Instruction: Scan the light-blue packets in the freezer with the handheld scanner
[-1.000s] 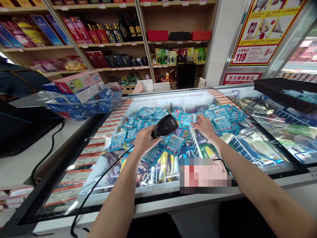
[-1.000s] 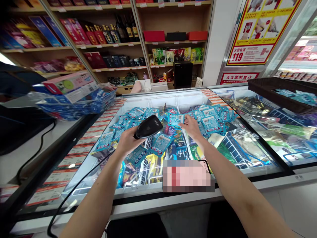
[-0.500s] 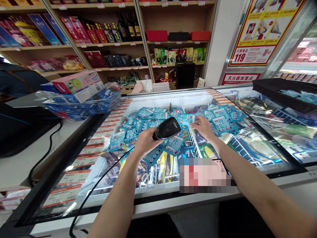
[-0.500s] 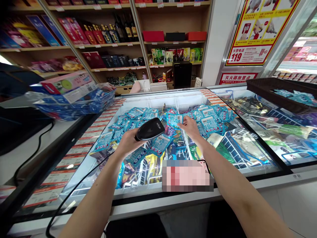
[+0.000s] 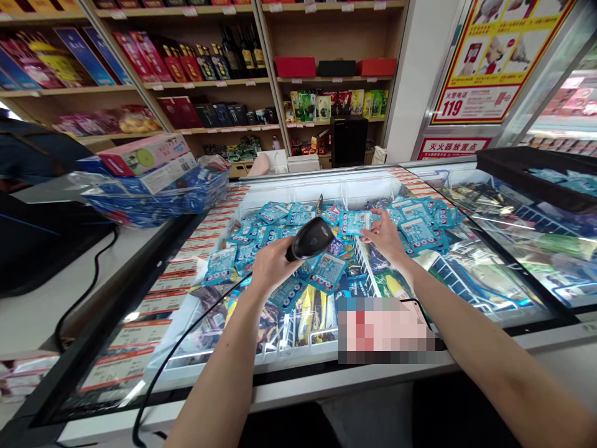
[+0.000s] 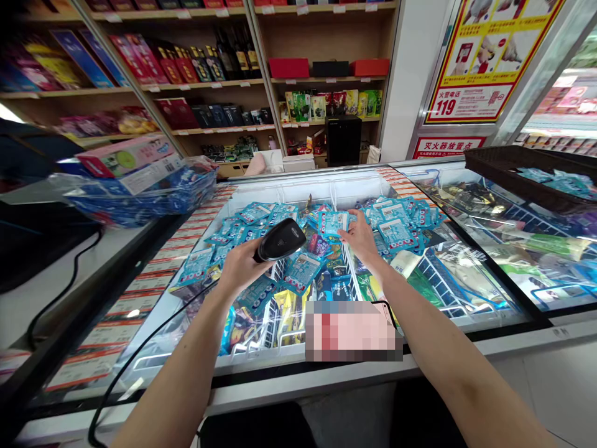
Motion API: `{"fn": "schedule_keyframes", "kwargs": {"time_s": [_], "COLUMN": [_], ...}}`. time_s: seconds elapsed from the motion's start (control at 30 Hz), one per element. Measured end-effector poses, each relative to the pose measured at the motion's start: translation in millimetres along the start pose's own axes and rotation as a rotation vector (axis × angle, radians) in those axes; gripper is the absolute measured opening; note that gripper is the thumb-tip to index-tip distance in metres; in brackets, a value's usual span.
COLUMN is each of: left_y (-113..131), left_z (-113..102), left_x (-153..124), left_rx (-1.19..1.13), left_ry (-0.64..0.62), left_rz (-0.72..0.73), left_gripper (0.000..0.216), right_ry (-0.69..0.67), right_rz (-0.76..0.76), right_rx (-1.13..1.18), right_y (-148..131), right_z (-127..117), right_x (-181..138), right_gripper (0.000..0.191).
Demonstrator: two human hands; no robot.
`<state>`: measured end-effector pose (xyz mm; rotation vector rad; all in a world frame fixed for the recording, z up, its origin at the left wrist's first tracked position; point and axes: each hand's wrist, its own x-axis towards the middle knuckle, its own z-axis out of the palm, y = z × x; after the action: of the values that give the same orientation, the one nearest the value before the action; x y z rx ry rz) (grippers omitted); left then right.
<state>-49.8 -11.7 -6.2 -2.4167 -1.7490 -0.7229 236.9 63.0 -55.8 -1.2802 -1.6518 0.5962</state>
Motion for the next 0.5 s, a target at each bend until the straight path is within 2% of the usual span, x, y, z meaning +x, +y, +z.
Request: {"fn": "schedule_keyframes", "kwargs": {"time_s": [0.1,0.27,0.37,0.43,0.5], "left_y": [-5,-9,-9,-9,-9], "left_z": [2,4,4,4,4], "left_x": [0,-1,-2,-1,-1], "left_rx": [0.111,0.219,0.257,0.272,0.279], "left_ry": [0.059,0.116,0.127,0.122,0.113], "left_rz": [-0.027,-0.067,-0.057,-0.059,-0.068], "left_gripper": [0.033,0.034,0.034,0.036,0.036], "right_ry": [0.115,0.246,0.332,0.32,0.227], "right_rz": [-0.007,-0.014,-0.033,-0.09,-0.173], "right_rx": [-0.15,-0.563,-0.725,-0.774,-0.79], "right_y": [3,10,6,1,-3], "right_z": [-8,-24,-30,-30,-29], "right_x": [3,6,3,1,-1], "right_gripper": [0.06,0.034,0.03,0.031,0.03]}}
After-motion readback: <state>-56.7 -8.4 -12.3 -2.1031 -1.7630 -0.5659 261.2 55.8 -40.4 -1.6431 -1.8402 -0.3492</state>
